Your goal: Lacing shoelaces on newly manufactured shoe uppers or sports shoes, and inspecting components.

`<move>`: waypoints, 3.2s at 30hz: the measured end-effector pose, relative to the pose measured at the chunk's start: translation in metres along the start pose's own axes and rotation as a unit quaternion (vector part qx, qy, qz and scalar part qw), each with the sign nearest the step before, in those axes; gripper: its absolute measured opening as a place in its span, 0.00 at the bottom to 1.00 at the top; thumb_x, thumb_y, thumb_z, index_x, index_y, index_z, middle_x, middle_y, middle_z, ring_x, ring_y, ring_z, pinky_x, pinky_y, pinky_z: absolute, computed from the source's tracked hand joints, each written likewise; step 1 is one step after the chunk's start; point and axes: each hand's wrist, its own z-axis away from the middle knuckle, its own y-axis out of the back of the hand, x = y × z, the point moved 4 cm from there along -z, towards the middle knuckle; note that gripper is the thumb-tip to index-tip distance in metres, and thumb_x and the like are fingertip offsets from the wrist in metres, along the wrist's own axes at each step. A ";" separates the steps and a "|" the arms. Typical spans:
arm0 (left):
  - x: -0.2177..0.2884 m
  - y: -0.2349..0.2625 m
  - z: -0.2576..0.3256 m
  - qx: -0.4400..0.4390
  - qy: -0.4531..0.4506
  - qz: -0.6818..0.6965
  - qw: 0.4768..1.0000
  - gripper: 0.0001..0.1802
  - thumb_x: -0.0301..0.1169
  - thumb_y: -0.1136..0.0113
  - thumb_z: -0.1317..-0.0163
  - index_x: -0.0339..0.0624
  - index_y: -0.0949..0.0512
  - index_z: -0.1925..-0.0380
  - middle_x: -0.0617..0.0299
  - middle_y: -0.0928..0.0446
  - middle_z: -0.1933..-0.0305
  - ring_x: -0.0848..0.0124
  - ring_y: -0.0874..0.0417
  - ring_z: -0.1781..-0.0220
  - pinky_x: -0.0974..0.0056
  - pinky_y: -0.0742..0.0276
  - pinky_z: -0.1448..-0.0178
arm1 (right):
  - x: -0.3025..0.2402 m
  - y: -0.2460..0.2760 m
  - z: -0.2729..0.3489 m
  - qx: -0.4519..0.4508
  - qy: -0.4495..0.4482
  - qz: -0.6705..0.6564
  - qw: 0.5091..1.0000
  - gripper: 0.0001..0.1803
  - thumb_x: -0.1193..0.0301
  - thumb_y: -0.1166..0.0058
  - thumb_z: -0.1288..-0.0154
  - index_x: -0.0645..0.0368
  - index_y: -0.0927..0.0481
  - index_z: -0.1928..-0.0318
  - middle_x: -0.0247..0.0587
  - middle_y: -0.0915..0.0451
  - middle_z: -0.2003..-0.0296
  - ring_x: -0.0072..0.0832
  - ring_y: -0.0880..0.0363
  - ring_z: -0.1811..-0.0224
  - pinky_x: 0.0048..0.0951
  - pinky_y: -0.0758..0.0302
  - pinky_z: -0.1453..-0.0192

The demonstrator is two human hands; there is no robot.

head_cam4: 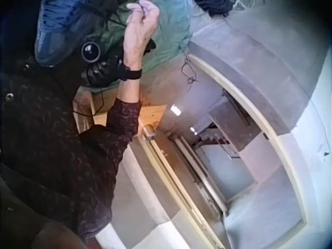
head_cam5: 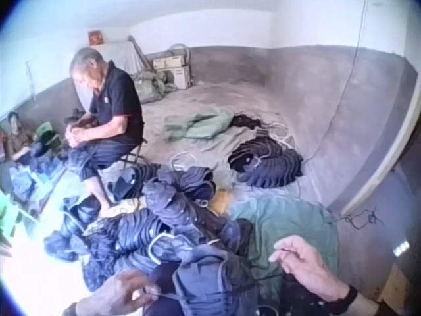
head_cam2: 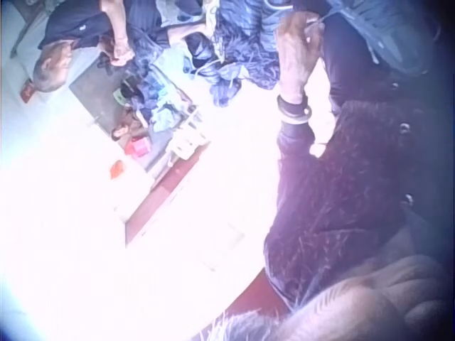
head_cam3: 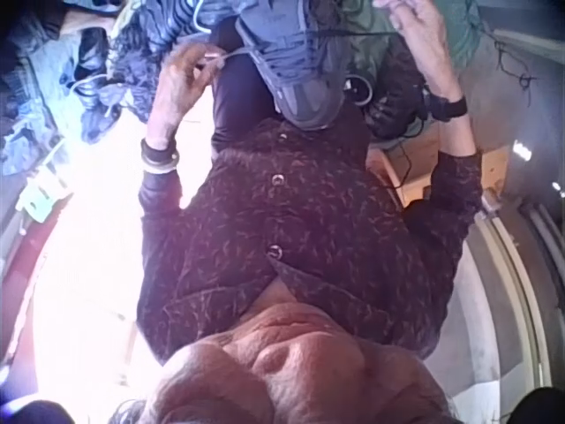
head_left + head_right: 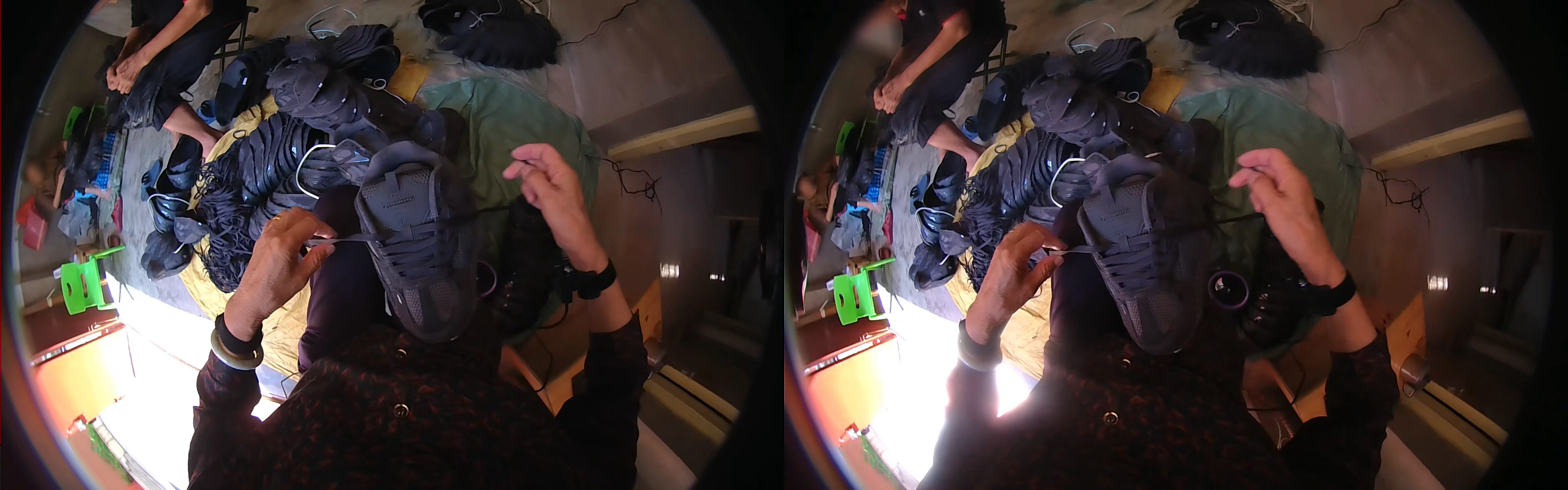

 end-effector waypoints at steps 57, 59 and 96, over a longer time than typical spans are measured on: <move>0.063 -0.046 -0.066 0.114 -0.098 0.068 0.986 0.10 0.26 0.23 0.53 0.48 0.13 0.69 0.67 0.24 0.70 0.64 0.23 0.63 0.59 0.32 0.52 | -0.055 -0.080 0.016 -0.138 0.174 0.313 0.923 0.11 0.68 0.42 0.41 0.66 0.21 0.71 0.54 0.19 0.72 0.52 0.18 0.67 0.46 0.25 0.64; 0.063 -0.046 -0.065 0.116 -0.100 0.061 0.986 0.10 0.26 0.23 0.52 0.48 0.13 0.69 0.66 0.24 0.70 0.64 0.23 0.63 0.59 0.32 0.52 | -0.052 -0.075 0.013 -0.156 0.138 0.312 0.927 0.12 0.67 0.42 0.39 0.65 0.21 0.71 0.53 0.19 0.72 0.52 0.19 0.66 0.47 0.25 0.63; -0.105 0.024 0.047 0.124 0.159 -0.048 0.978 0.11 0.23 0.36 0.39 0.39 0.17 0.55 0.56 0.18 0.58 0.65 0.17 0.63 0.64 0.22 0.58 | -0.038 -0.045 0.024 -0.190 0.030 0.200 0.961 0.09 0.72 0.44 0.29 0.67 0.18 0.56 0.40 0.19 0.68 0.28 0.22 0.70 0.32 0.27 0.64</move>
